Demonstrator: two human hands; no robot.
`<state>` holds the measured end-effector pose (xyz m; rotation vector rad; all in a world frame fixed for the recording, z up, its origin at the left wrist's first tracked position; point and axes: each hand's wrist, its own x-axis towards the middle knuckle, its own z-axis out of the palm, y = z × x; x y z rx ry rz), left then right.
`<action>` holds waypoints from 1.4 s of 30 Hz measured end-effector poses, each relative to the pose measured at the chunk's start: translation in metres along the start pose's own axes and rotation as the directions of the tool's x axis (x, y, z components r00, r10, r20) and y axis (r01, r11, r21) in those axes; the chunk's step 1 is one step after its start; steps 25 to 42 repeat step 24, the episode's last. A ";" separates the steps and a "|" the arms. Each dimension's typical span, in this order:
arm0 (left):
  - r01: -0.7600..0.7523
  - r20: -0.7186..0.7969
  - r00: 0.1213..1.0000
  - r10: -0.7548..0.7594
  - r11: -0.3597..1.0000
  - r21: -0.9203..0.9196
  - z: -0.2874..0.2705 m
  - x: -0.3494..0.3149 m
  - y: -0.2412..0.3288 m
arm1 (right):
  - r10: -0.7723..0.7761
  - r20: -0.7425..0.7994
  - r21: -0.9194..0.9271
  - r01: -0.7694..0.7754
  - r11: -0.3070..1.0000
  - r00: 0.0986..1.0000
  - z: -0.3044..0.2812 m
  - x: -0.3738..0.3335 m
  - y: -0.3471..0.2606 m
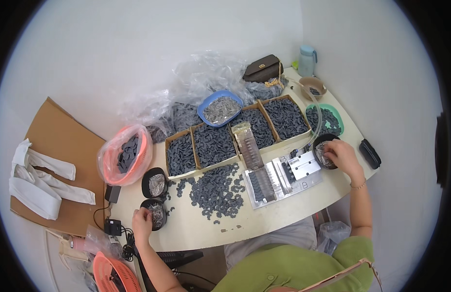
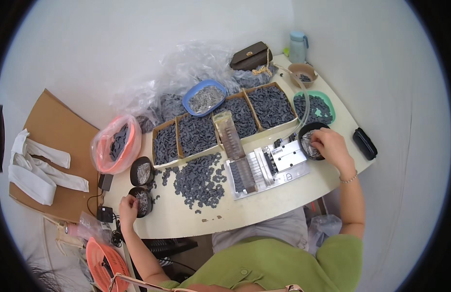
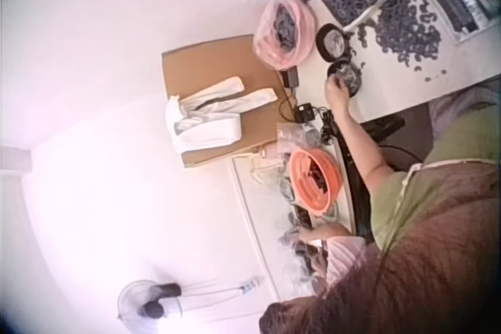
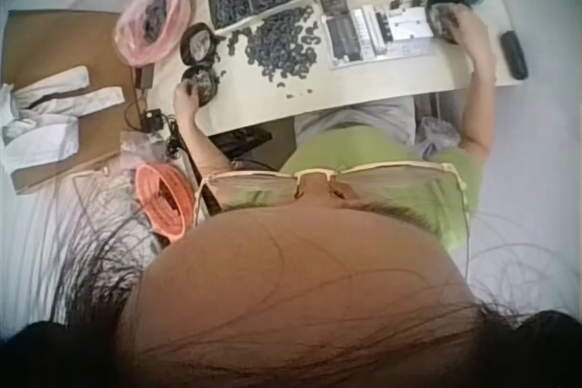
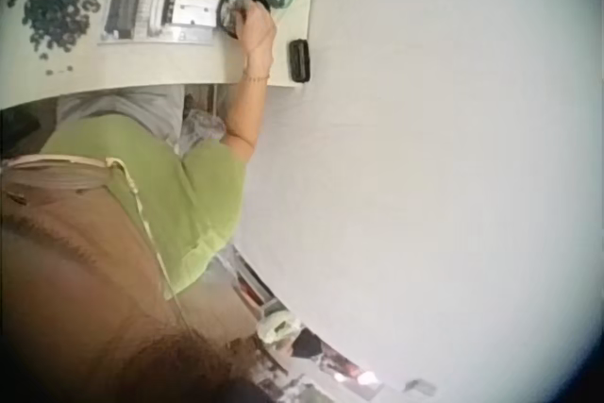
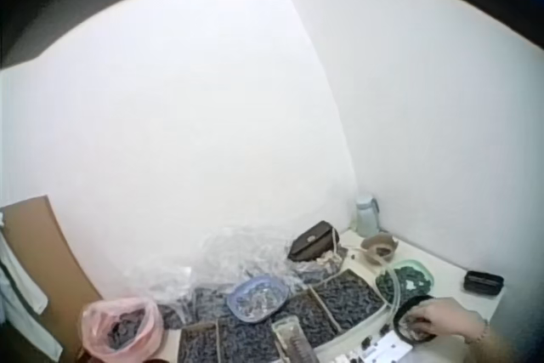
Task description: The person picks up small grey and silver metal components from a table and places them into a sorting machine one at a time by hand.
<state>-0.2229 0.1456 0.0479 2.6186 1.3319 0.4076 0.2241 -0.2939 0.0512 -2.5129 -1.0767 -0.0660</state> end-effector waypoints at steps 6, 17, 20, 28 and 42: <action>-0.197 -0.228 0.962 0.149 0.960 -0.200 0.017 -0.001 0.049 | -0.004 -0.244 0.096 0.028 0.995 0.970 -0.008 -0.002 -0.009; -0.857 -0.155 0.469 0.869 0.405 -0.318 0.106 -0.046 0.267 | -0.065 -0.171 -0.219 0.027 0.975 0.983 -0.001 0.003 -0.016; -0.895 -0.117 0.414 0.903 0.380 -0.233 0.109 -0.046 0.268 | -0.136 -0.172 -0.007 0.137 0.991 0.976 -0.009 0.001 -0.027; -0.915 -0.161 0.392 0.906 0.366 -0.171 0.104 -0.050 0.264 | -0.354 -0.113 0.116 0.366 0.923 0.929 0.008 0.003 -0.055; -0.915 -0.161 0.392 0.906 0.366 -0.171 0.104 -0.050 0.264 | -0.354 -0.113 0.116 0.366 0.923 0.929 0.008 0.003 -0.055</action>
